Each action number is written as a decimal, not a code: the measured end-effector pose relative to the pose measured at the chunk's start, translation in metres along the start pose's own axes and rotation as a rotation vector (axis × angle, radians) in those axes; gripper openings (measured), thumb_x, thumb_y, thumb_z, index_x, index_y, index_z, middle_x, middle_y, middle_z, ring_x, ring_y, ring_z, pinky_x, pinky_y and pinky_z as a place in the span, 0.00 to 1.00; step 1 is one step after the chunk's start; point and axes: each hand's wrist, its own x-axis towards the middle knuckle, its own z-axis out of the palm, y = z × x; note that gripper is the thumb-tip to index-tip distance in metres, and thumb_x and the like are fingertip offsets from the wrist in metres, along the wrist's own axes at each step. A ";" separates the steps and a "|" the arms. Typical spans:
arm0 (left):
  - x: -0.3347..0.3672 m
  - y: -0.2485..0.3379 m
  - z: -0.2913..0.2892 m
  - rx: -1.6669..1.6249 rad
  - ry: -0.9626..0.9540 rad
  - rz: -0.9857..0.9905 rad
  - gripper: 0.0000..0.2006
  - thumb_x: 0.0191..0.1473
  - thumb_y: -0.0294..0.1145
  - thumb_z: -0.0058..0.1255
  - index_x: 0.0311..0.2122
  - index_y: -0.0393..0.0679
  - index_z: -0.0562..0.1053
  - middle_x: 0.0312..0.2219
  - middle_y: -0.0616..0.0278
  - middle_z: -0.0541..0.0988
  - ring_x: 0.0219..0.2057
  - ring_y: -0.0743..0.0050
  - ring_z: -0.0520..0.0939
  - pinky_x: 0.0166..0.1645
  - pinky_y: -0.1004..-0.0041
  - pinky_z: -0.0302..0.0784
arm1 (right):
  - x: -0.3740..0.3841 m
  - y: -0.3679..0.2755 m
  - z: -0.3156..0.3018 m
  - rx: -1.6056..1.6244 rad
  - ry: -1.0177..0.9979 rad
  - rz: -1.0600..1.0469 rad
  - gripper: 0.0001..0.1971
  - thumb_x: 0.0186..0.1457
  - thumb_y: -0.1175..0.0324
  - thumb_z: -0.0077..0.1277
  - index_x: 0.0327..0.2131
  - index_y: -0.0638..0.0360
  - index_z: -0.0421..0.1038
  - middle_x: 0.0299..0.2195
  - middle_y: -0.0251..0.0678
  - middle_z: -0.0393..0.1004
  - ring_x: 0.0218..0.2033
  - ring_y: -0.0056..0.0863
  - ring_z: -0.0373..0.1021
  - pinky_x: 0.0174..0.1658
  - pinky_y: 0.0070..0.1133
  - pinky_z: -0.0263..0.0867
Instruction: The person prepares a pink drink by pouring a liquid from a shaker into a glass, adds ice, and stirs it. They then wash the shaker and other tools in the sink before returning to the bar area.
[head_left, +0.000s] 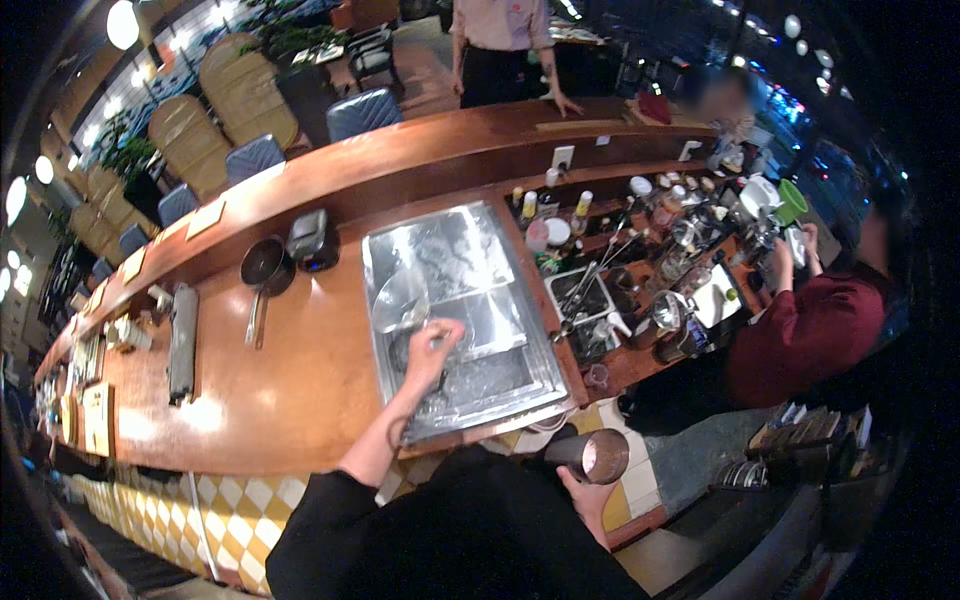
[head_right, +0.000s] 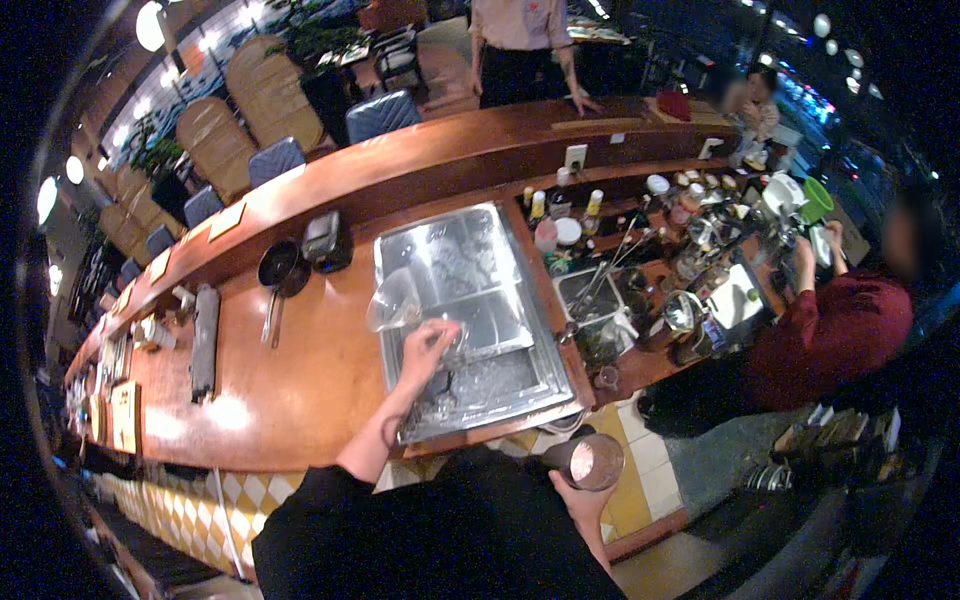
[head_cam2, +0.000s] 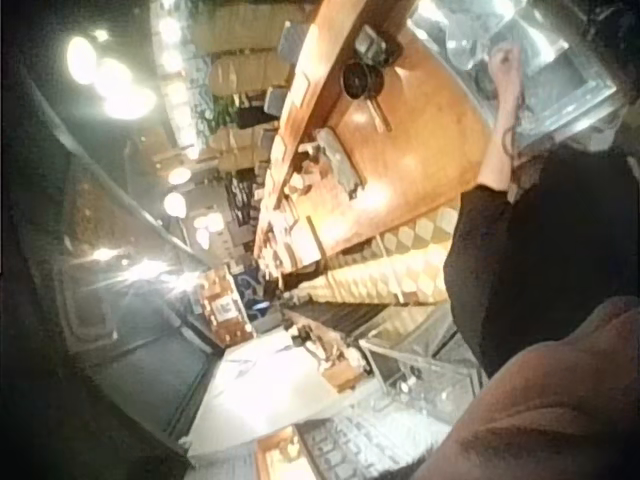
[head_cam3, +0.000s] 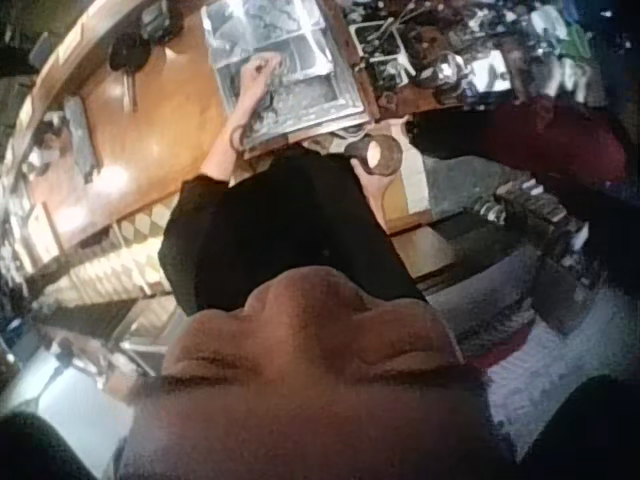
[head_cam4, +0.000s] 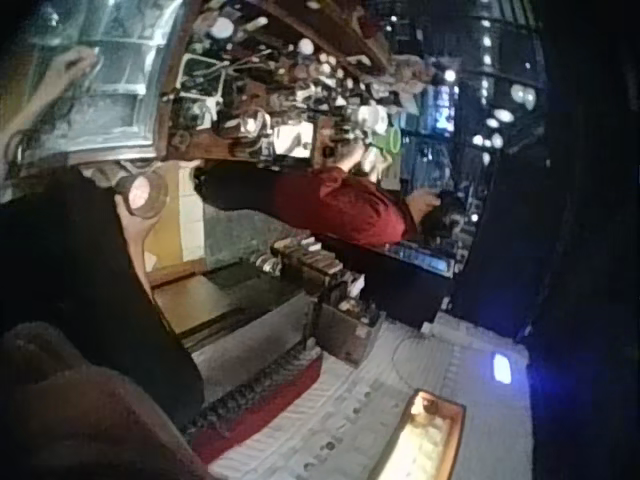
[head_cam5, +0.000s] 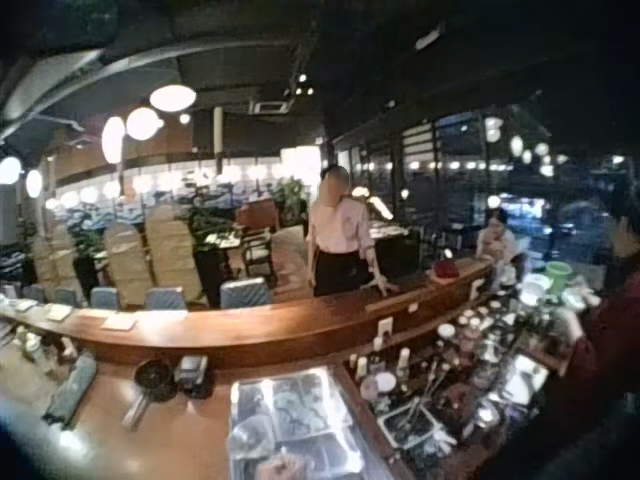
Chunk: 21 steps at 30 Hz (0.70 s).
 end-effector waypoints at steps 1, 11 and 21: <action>0.005 -0.018 0.002 0.009 0.035 -0.068 0.09 0.57 0.32 0.57 0.38 0.38 0.81 0.37 0.58 0.84 0.40 0.76 0.81 0.46 0.73 0.73 | 0.000 -0.001 0.000 -0.012 0.012 0.054 0.58 0.31 0.69 0.76 0.62 0.70 0.43 0.59 0.48 0.57 0.60 0.36 0.57 0.63 0.33 0.54; 0.166 0.177 -0.008 0.119 -0.034 0.273 0.08 0.56 0.31 0.58 0.36 0.37 0.80 0.31 0.63 0.84 0.35 0.80 0.82 0.41 0.75 0.76 | 0.034 0.007 -0.024 0.001 0.011 -0.052 0.62 0.30 0.69 0.77 0.63 0.70 0.40 0.61 0.51 0.54 0.61 0.38 0.56 0.65 0.35 0.51; 0.233 0.351 0.049 0.071 -0.324 0.415 0.07 0.59 0.29 0.55 0.35 0.36 0.78 0.32 0.62 0.83 0.39 0.77 0.82 0.50 0.75 0.76 | 0.118 -0.016 -0.070 0.008 0.057 -0.061 0.59 0.27 0.63 0.79 0.58 0.73 0.46 0.56 0.50 0.59 0.57 0.39 0.60 0.61 0.35 0.57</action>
